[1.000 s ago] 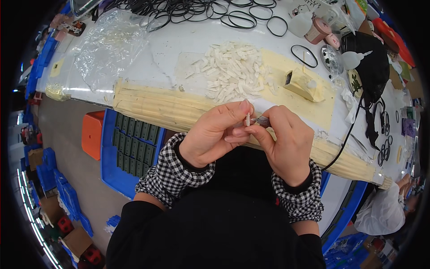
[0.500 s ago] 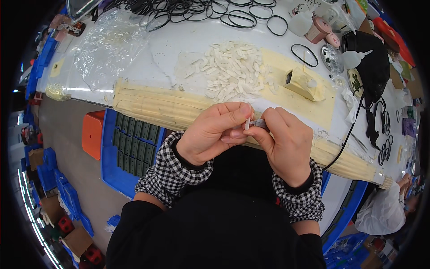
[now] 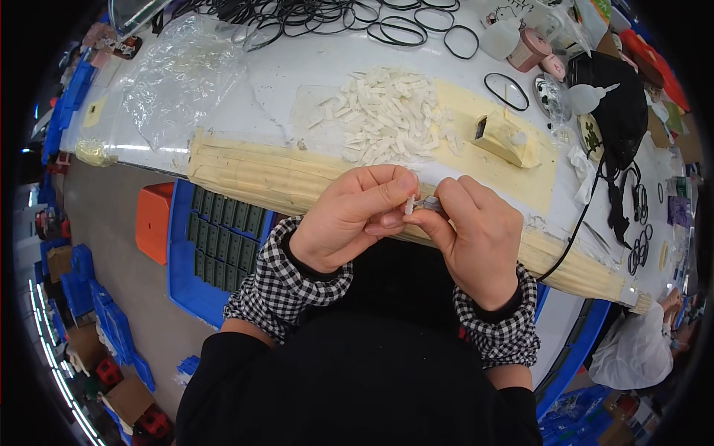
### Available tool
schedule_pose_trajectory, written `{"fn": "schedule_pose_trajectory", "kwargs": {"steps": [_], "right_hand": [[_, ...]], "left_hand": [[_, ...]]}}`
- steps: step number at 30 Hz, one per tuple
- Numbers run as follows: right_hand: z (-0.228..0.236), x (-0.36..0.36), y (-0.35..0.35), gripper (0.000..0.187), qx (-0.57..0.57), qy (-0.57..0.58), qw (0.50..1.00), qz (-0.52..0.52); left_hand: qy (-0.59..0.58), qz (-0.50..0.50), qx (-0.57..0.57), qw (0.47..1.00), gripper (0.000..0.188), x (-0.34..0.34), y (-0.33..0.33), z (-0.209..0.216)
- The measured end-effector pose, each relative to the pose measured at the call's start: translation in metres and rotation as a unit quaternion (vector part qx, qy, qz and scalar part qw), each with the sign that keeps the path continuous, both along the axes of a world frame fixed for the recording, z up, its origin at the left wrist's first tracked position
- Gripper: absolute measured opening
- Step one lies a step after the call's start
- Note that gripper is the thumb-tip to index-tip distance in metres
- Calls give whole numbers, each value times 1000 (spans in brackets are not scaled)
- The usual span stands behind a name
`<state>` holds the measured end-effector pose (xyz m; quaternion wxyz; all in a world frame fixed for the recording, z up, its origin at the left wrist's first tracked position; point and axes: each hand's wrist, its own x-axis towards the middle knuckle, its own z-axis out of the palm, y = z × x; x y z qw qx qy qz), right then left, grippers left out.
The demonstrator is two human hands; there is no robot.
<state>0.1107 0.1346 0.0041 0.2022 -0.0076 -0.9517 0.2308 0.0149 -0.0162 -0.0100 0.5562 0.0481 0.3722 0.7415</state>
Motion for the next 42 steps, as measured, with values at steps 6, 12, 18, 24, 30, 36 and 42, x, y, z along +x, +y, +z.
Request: {"fn": "schedule_pose_trajectory", "kwargs": {"steps": [6,12,18,24,30,36,42], "right_hand": [[-1,0,0,37,-3,-2,1000,6],[-1,-1,0,37,10,-1,1000,4],[4,-1,-2,36,-2,-18,1000,3],[5,-1,-3,36,15,-17,1000,0],[4,-1,-4,38,36,-11,999,-15],[-2,0,-1,36,54,6,998,-6],[-3,-3,4,33,-3,8,1000,10]], "left_hand": [[2,10,-4,1000,27,1,0,0],[21,8,-14,1000,26,0,0,4],[56,20,-32,998,24,0,-1,7],[71,28,-37,996,22,1,-2,9],[67,47,-17,996,19,1,-4,4],[80,37,-37,995,20,1,-3,7],[73,64,-33,995,20,-1,-8,3]]}}
